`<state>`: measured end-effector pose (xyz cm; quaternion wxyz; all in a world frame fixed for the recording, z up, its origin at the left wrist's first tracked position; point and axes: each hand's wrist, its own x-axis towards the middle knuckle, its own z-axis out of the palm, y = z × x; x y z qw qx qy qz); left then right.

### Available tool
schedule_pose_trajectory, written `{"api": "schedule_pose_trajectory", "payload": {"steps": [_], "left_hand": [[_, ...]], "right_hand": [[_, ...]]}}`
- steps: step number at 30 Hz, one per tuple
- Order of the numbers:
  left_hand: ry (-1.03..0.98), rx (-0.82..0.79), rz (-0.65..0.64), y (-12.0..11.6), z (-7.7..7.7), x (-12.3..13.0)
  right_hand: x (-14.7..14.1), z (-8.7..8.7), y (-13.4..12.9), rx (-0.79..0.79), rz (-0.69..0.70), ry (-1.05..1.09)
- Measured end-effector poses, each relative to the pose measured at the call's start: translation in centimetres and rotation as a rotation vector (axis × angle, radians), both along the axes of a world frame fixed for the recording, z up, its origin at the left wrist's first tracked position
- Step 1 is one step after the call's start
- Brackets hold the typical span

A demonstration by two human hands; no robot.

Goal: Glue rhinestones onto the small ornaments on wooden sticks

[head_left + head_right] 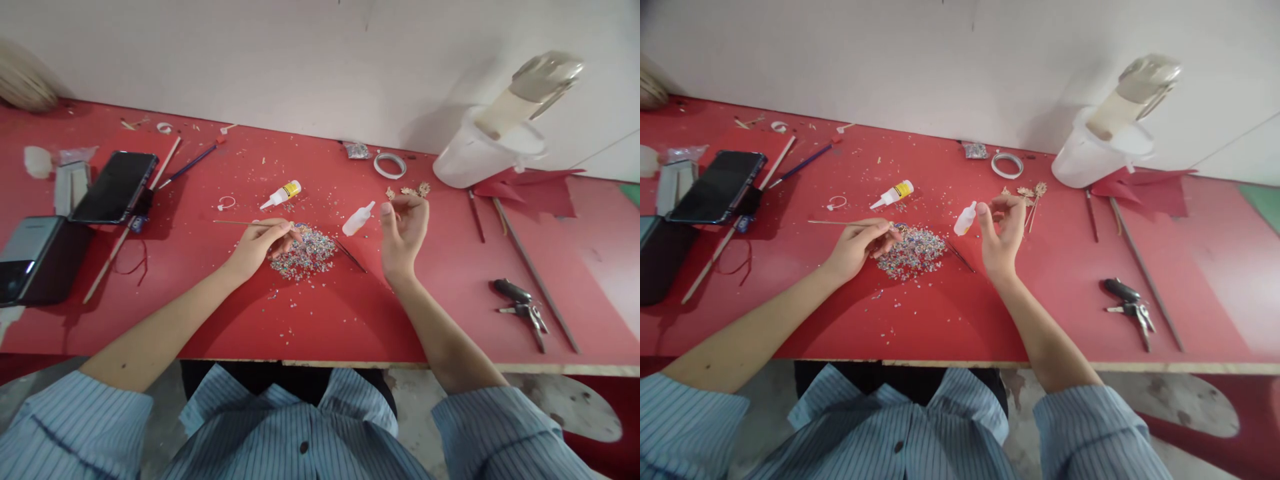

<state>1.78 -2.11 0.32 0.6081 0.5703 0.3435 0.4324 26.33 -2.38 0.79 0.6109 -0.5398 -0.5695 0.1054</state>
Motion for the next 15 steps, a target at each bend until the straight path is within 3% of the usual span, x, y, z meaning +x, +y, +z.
{"api": "schedule_pose_trajectory", "payload": {"steps": [5, 9, 12, 15], "left_hand": [[-0.003, -0.011, 0.022, 0.1, -0.2, -0.1], [0.011, -0.005, 0.02, 0.1, -0.3, -0.1], [0.027, 0.009, 0.004, 0.0, -0.2, 0.0], [0.047, 0.013, 0.004, -0.1, -0.1, 0.1]], "right_hand": [[0.3, -1.5, 0.7, -0.236, 0.212, -0.146], [0.5, -1.9, 0.8, -0.356, 0.211, -0.298], [0.2, -1.0, 0.4, -0.353, 0.239, -0.286], [-0.5, 0.1, -0.3, -0.384, 0.348, -0.049]]}}
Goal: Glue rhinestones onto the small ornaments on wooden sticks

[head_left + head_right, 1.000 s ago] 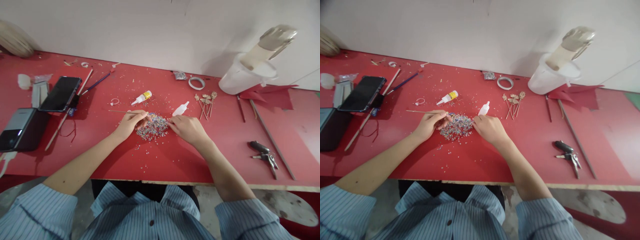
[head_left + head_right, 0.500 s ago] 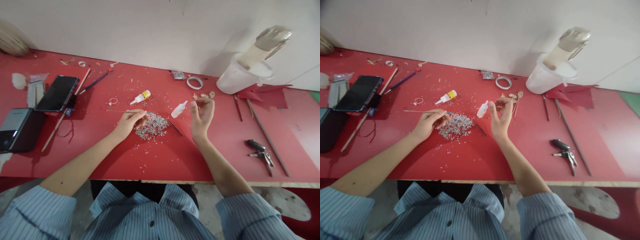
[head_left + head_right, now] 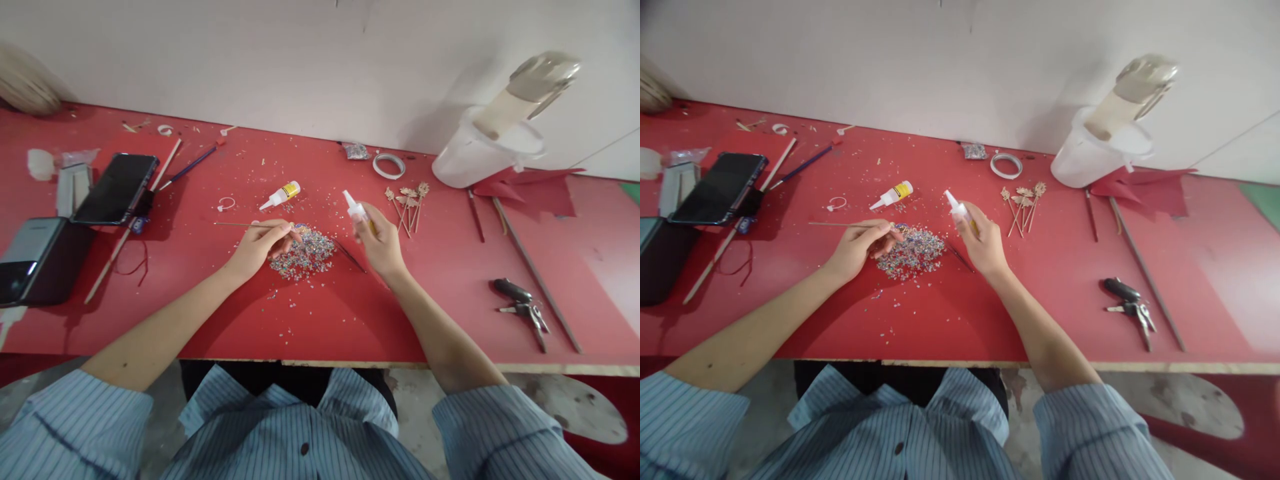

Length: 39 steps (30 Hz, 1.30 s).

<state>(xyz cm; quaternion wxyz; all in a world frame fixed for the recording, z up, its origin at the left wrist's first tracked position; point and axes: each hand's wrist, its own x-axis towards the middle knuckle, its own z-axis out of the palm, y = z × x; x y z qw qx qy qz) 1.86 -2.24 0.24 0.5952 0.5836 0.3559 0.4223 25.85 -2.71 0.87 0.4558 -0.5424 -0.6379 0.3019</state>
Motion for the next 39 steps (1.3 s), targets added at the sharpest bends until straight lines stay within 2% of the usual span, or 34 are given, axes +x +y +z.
{"api": "schedule_pose_trajectory", "payload": {"steps": [4, 6, 10, 15, 17, 20, 24, 29, 35, 39], "left_hand": [[0.023, 0.002, 0.037, -0.1, 0.2, 0.0], [0.039, 0.021, 0.054, -0.1, 0.2, 0.0], [0.173, 0.088, 0.076, -0.4, 0.4, 0.1], [0.353, 0.228, 0.044, -0.9, 0.9, 0.2], [0.38, 0.29, 0.039, -1.0, 1.2, 0.2], [0.366, 0.336, 0.03, -1.2, 1.4, 0.1], [0.291, 0.299, 0.028, -1.4, 1.1, 0.1], [0.272, 0.299, 0.022, -1.6, 1.1, 0.2], [0.284, 0.328, 0.027, -1.6, 1.4, 0.2], [0.281, 0.316, 0.029, -1.6, 1.4, 0.2]], "right_hand": [[-0.1, 0.8, -0.1, -0.285, 0.098, 0.625], [0.4, 1.0, 0.3, -0.424, 0.13, 0.855], [1.6, 1.5, 1.0, -0.499, 0.167, 1.047], [1.0, 1.6, 0.4, -0.685, 0.442, 0.921], [0.5, 1.5, -0.1, -0.692, 0.49, 0.844], [-0.2, 1.5, -0.8, -0.643, 0.469, 0.724], [-0.6, 1.7, -1.2, -0.656, 0.445, 0.632], [-0.9, 1.8, -1.4, -0.653, 0.45, 0.618], [-0.9, 1.6, -1.6, -0.509, 0.419, 0.587], [-0.9, 1.5, -1.6, -0.515, 0.436, 0.595]]}}
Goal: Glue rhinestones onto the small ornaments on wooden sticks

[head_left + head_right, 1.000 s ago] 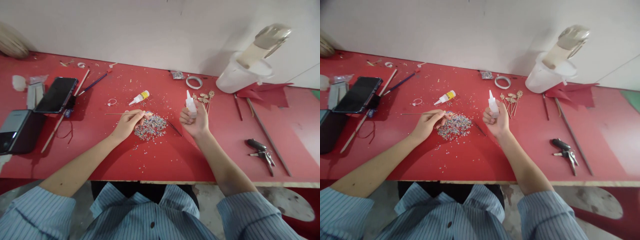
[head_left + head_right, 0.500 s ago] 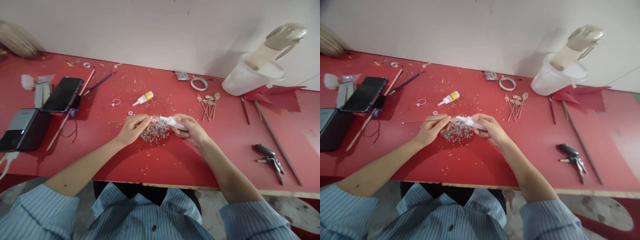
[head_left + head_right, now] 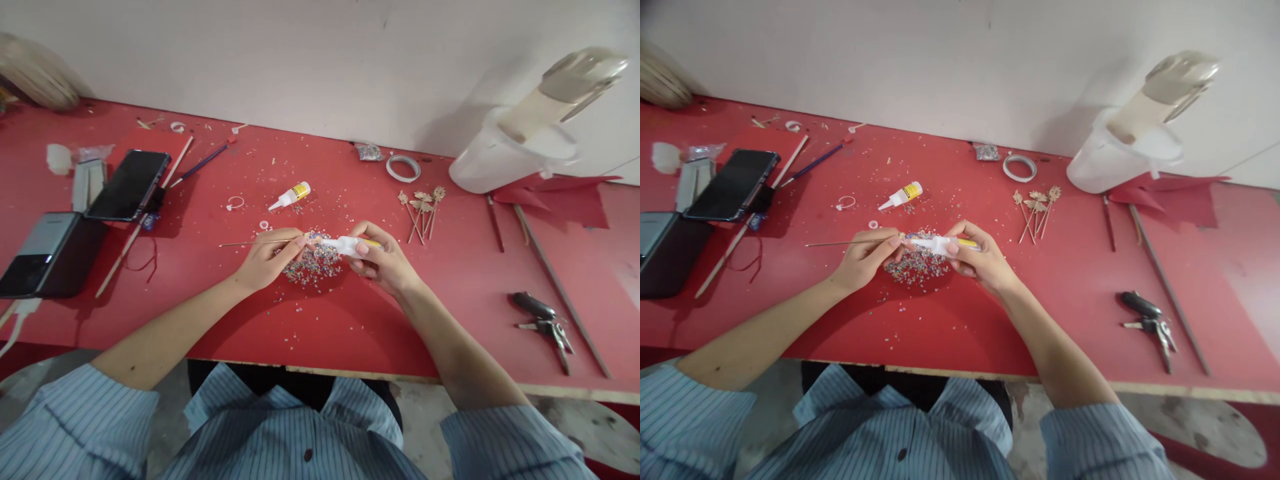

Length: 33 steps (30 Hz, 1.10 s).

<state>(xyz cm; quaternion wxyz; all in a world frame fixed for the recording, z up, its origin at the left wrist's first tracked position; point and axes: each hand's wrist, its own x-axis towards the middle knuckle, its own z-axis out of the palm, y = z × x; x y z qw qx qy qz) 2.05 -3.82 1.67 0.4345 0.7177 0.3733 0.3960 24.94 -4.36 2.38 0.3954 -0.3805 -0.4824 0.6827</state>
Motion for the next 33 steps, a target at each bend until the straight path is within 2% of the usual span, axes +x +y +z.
{"api": "schedule_pose_trajectory", "payload": {"steps": [4, 10, 18, 22, 25, 29, 33], "left_hand": [[0.01, 0.024, 0.002, -0.1, -0.1, 0.1], [-0.004, 0.022, 0.008, -0.2, 0.0, 0.1], [-0.004, 0.001, 0.002, -0.4, -0.1, 0.3], [0.013, -0.004, -0.002, -0.4, -0.2, 0.3], [0.047, 0.013, 0.009, -0.4, 0.0, 0.3], [0.081, 0.055, 0.007, -0.5, 0.3, 0.4], [0.106, 0.085, -0.005, -0.6, 0.4, 0.6]], "right_hand": [[-0.2, -0.3, 0.1, 0.0, -0.009, 0.007], [-0.3, -0.8, 0.2, 0.164, -0.18, 0.072], [-0.9, -0.4, -0.4, 0.147, -0.283, 0.087], [-1.1, 0.0, -0.7, 0.138, -0.223, 0.205], [-1.1, -0.1, -0.9, 0.153, -0.162, 0.185], [-1.1, -0.4, -0.9, 0.183, -0.207, 0.129], [-1.3, -0.5, -0.7, 0.145, -0.254, 0.086]]}}
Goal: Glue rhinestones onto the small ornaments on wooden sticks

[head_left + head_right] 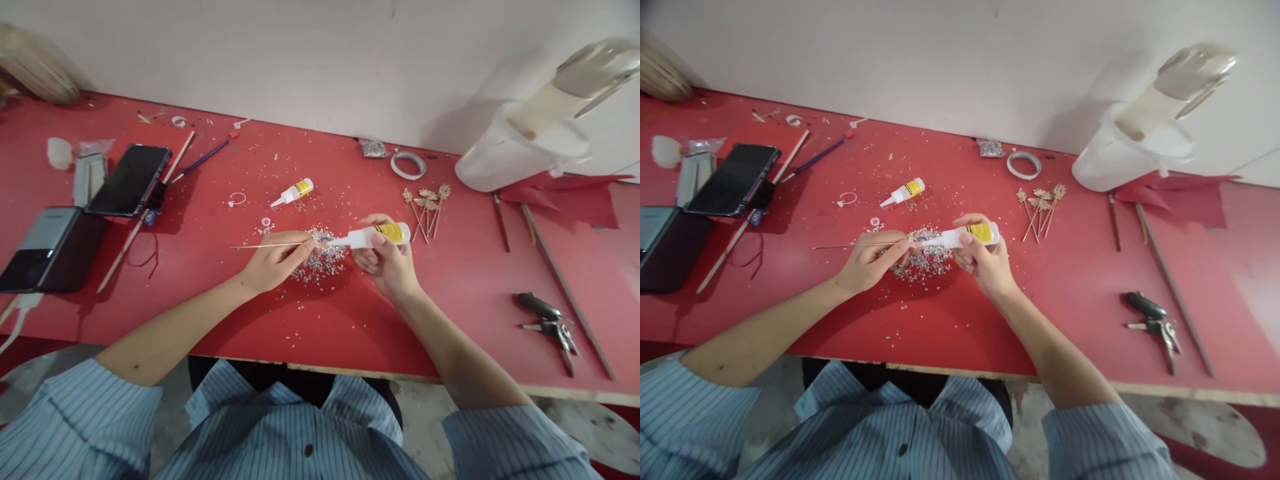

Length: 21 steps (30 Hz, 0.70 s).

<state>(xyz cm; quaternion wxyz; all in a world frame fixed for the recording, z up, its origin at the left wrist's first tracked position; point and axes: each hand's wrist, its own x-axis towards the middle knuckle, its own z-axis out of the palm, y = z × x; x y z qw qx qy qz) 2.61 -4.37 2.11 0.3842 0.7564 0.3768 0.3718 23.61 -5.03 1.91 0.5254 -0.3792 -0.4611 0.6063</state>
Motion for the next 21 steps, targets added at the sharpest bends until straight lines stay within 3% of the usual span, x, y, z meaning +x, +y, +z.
{"api": "schedule_pose_trajectory", "payload": {"steps": [5, 14, 21], "left_hand": [[0.002, 0.016, 0.001, -0.07, -0.14, 0.04], [-0.097, -0.148, -0.059, -0.13, -0.28, -0.1], [-0.157, -0.221, -0.13, -0.07, -0.4, -0.06]], "right_hand": [[-0.24, -0.03, 0.19, -0.051, 0.003, 0.062], [-0.25, -0.53, 0.4, -0.184, 0.089, 0.119], [-0.34, -0.43, 0.21, -0.202, 0.095, 0.147]]}}
